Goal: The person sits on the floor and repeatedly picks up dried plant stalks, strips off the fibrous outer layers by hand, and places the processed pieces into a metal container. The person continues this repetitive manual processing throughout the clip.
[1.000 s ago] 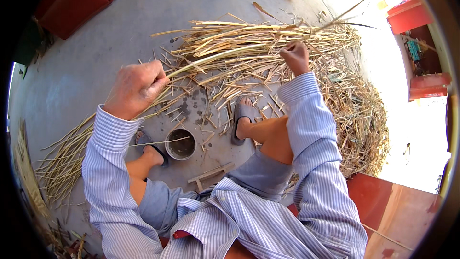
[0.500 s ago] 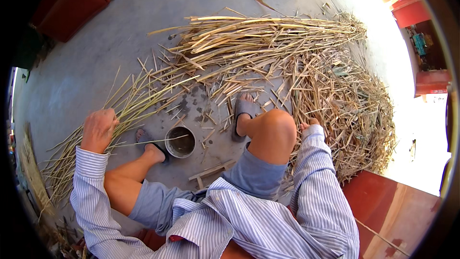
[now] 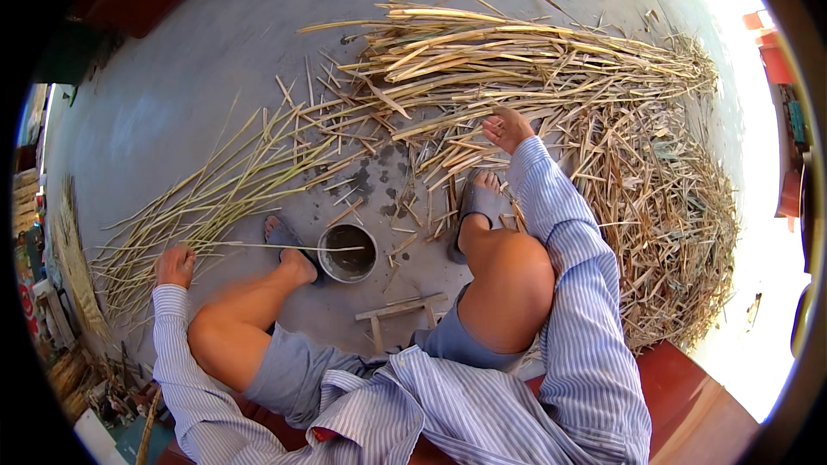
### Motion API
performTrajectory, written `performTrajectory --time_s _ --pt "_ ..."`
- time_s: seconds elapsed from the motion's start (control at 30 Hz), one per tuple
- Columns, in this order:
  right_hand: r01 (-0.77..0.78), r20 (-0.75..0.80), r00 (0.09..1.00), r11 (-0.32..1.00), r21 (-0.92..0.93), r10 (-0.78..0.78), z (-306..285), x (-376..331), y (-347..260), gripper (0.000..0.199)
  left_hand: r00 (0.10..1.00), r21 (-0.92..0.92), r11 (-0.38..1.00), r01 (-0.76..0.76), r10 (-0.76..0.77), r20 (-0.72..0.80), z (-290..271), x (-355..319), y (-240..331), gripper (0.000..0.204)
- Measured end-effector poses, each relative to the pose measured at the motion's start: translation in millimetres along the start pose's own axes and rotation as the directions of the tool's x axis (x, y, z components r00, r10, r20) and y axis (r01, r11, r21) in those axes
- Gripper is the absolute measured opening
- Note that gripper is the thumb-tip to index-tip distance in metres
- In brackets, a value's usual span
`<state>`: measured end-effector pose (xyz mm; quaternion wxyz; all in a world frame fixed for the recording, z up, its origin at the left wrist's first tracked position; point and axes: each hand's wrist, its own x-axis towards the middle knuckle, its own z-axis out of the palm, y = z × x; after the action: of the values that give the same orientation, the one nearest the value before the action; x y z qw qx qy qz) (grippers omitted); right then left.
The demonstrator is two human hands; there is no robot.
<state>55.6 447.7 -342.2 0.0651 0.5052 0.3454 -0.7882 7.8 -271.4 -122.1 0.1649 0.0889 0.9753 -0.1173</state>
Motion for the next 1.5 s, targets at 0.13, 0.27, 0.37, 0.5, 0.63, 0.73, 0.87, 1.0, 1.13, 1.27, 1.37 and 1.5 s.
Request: performTrajectory --time_s 0.13,0.27,0.37,0.5,0.63,0.73,0.87,1.0,1.13,1.27,1.37,1.5 --pt "0.133 0.034 0.989 0.966 0.222 -0.144 15 34 -4 0.023 0.98 -0.061 0.981 -0.184 0.178 -0.085 -44 39 79 0.02" --pt "0.229 0.055 0.944 0.769 0.597 -0.324 11 13 -32 0.015 0.831 -0.012 0.867 -0.497 0.473 -0.293 -86 60 172 0.023" --pt "0.393 -0.056 0.905 0.778 0.49 -0.422 0 -25 -46 0.018 0.604 0.095 0.733 -0.673 0.62 -0.502 -133 59 278 0.033" --pt "0.312 0.194 0.889 0.859 0.406 -0.415 0 -108 -38 0.02 0.268 0.289 0.576 -0.765 0.692 -0.67 -188 23 405 0.047" --pt "0.358 0.254 0.865 0.888 0.289 -0.432 40 -217 -28 0.017 0.203 0.511 0.549 -0.662 0.787 -0.583 -211 -1 458 0.038" --pt "0.32 0.383 0.838 0.918 0.233 -0.389 61 -275 -20 0.02 0.251 0.566 0.513 -0.645 0.842 -0.477 -219 -20 455 0.016" --pt "0.189 0.447 0.835 0.93 0.316 -0.322 84 -319 -12 0.016 0.189 0.581 0.52 -0.626 0.824 -0.534 -243 -44 404 0.014" --pt "0.259 0.342 0.833 0.853 0.453 -0.434 53 -280 -44 0.017 0.244 0.517 0.66 -0.544 0.715 -0.655 -281 -62 293 0.018" --pt "0.205 0.372 0.85 0.884 0.421 -0.374 67 -284 -51 0.019 0.379 0.509 0.791 -0.339 0.61 -0.696 -308 -94 170 0.019" --pt "0.214 0.452 0.823 0.924 0.317 -0.346 109 -313 -24 0.018 0.379 0.467 0.767 -0.44 0.63 -0.678 -293 -107 188 0.02" --pt "0.197 0.566 0.768 0.951 0.239 -0.301 144 -345 3 0.017 0.211 0.409 0.717 -0.564 0.605 -0.768 -270 -105 236 0.021" --pt "0.182 0.545 0.79 0.956 0.229 -0.281 152 -351 12 0.017 0.281 0.287 0.727 -0.624 0.551 -0.786 -259 -98 252 0.019"
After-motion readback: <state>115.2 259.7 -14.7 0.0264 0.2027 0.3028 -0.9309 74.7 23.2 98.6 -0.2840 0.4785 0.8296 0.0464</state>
